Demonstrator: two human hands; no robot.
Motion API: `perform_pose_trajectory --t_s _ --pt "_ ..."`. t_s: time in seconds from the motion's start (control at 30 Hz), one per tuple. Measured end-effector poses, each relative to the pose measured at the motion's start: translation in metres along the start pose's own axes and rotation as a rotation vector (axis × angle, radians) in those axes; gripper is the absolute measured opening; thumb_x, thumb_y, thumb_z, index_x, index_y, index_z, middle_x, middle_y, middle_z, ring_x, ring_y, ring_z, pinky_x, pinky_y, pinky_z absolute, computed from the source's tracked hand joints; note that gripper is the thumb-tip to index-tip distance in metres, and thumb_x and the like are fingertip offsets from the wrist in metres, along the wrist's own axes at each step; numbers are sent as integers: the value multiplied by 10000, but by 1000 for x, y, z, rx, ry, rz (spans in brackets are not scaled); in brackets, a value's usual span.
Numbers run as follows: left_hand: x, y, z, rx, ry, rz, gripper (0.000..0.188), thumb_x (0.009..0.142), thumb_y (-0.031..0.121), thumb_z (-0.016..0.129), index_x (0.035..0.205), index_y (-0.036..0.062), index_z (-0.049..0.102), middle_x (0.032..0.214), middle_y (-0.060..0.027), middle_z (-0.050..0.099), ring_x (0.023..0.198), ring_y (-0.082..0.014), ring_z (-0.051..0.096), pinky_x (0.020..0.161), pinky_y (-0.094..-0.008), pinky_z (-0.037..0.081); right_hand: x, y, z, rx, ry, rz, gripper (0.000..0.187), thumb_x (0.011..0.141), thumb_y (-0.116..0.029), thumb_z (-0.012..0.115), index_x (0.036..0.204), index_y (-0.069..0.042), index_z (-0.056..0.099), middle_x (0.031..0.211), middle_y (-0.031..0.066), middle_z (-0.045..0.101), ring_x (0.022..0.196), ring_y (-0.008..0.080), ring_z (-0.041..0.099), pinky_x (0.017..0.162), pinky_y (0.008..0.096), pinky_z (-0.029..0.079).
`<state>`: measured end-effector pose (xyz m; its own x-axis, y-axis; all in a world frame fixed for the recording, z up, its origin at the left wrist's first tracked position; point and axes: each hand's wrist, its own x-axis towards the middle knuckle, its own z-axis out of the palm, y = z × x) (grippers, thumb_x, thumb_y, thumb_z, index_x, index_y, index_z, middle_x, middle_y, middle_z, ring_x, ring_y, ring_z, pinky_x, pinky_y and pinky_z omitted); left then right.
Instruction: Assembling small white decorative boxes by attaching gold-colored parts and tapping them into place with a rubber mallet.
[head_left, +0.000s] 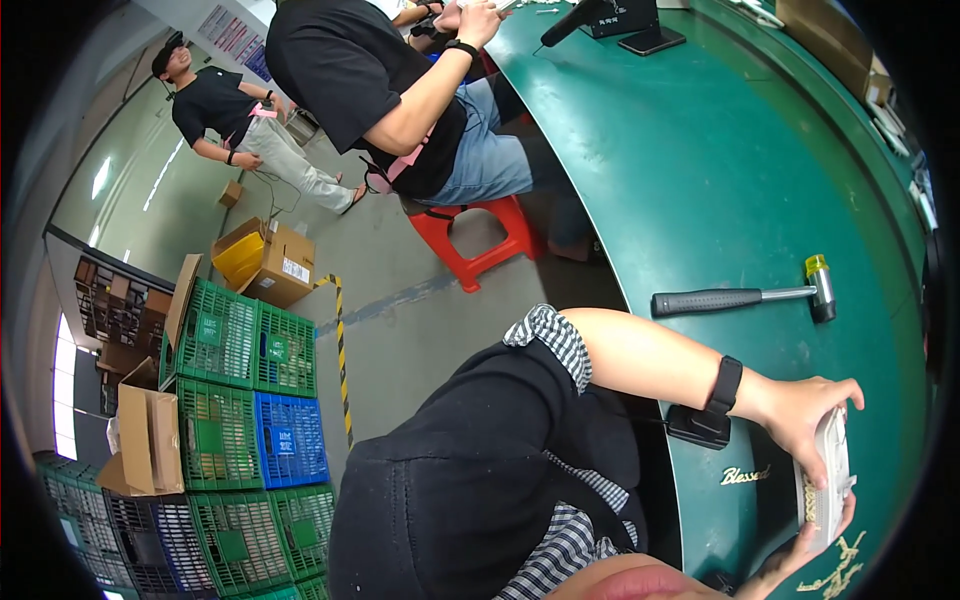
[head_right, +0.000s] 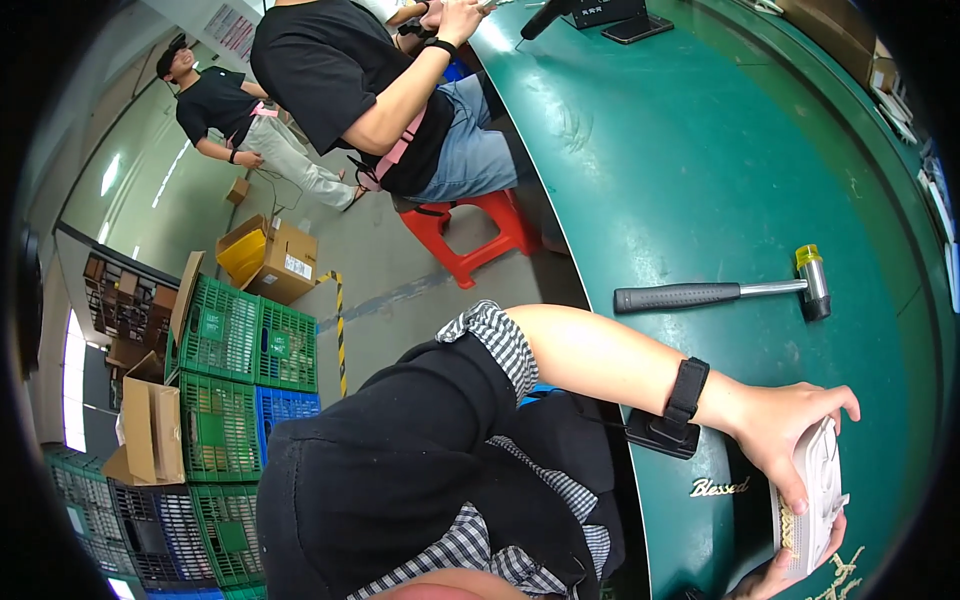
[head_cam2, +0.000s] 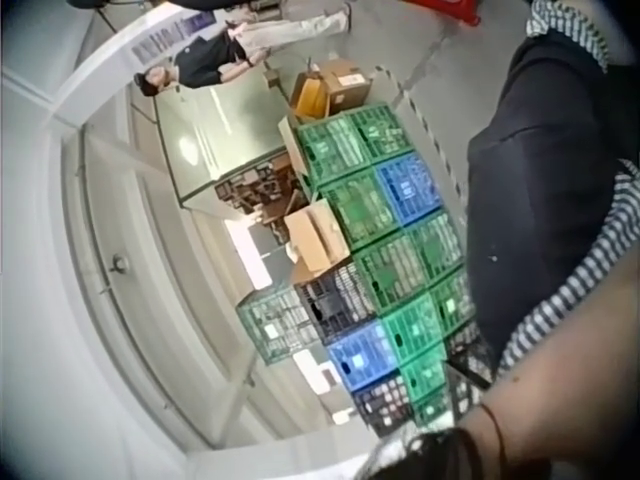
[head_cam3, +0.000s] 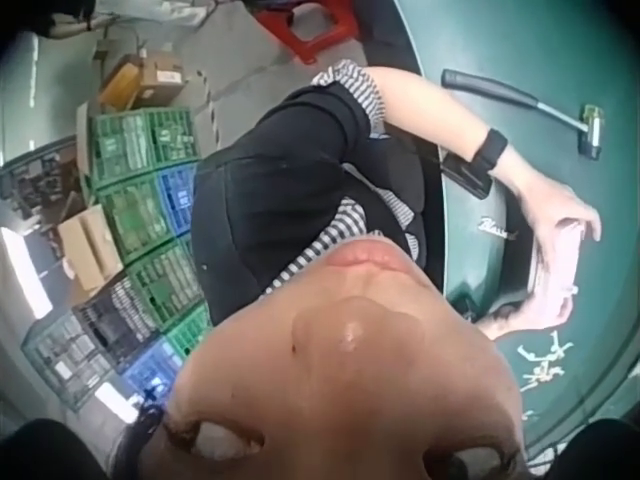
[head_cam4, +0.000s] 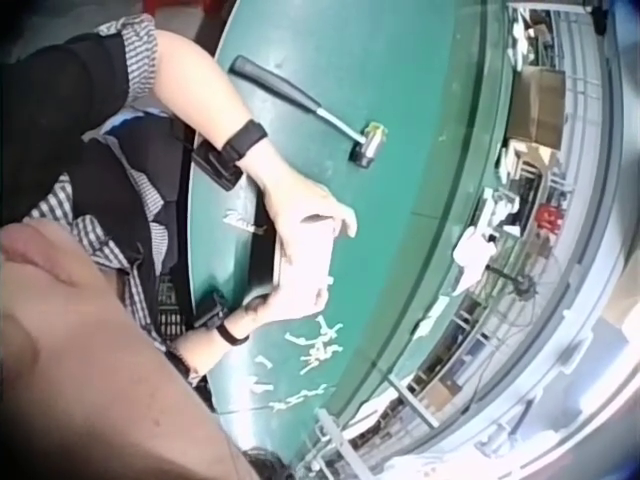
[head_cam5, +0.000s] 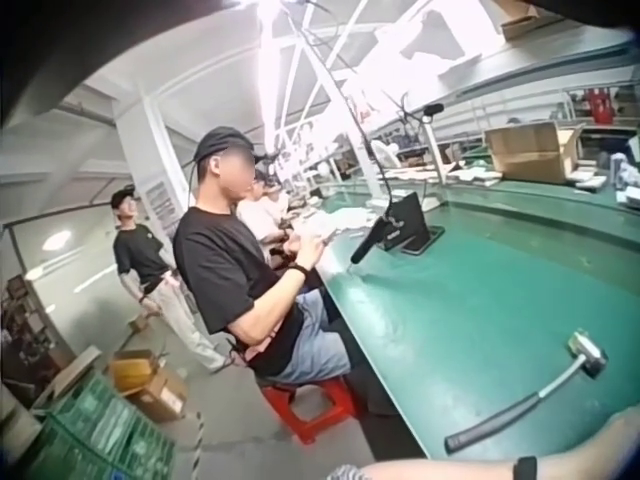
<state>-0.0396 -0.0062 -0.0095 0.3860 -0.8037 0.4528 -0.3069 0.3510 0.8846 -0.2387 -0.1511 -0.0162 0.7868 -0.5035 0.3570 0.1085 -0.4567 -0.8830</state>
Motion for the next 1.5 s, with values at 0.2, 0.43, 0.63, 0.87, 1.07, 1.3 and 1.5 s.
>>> perform_pose_trajectory --t_s 0.2,0.43,0.63,0.87,1.07,1.3,1.5 --pt "-2 -7 1 114 -49 140 1074 422 496 877 1209 -15 356 1065 -183 507 1012 -321 517 868 -405 426 -3 -9 7 -23 29 2 872 752 -541 568 1356 23 291 1357 151 338 1250 278 357 1044 391 263" --pt "-2 13 -9 74 -53 49 1056 408 480 878 1202 5 371 1064 -172 501 1020 -319 498 870 -404 416 -4 -21 19 22 68 41 918 739 -588 562 1361 27 282 1373 156 325 1269 285 341 1056 405 254" --pt "1 7 -6 68 3 25 1007 429 418 880 1192 5 369 1017 -176 527 962 -291 543 814 -377 447 3 -28 21 -38 -5 -50 972 721 -641 567 1363 29 276 1396 163 303 1286 289 324 1063 414 248" --pt "-9 31 -18 -203 -8 -271 901 543 348 840 1205 -18 351 1009 -207 543 928 -272 577 775 -358 466 0 -41 38 -85 60 -155 617 853 -275 625 1298 51 349 1357 198 389 1245 302 393 1037 402 303" --pt "7 30 -12 98 31 26 679 750 342 675 1222 -31 362 990 -210 567 944 -320 576 801 -391 465 -5 -11 15 -105 154 38 455 853 -83 625 1232 50 411 1214 157 508 1126 228 480 972 325 366" --pt "-48 123 -84 1339 220 -244 415 743 376 657 864 -13 578 864 -183 593 859 -335 575 733 -417 490 10 -39 47 -48 86 145 457 811 -103 685 1191 10 457 1108 93 569 1038 159 524 895 287 414" --pt "-82 68 -108 1380 -39 -448 306 817 254 627 880 -7 480 819 -184 555 770 -392 574 667 -462 480 7 -34 27 30 74 131 468 794 -92 689 1184 -1 445 1097 91 588 1018 148 542 862 280 434"
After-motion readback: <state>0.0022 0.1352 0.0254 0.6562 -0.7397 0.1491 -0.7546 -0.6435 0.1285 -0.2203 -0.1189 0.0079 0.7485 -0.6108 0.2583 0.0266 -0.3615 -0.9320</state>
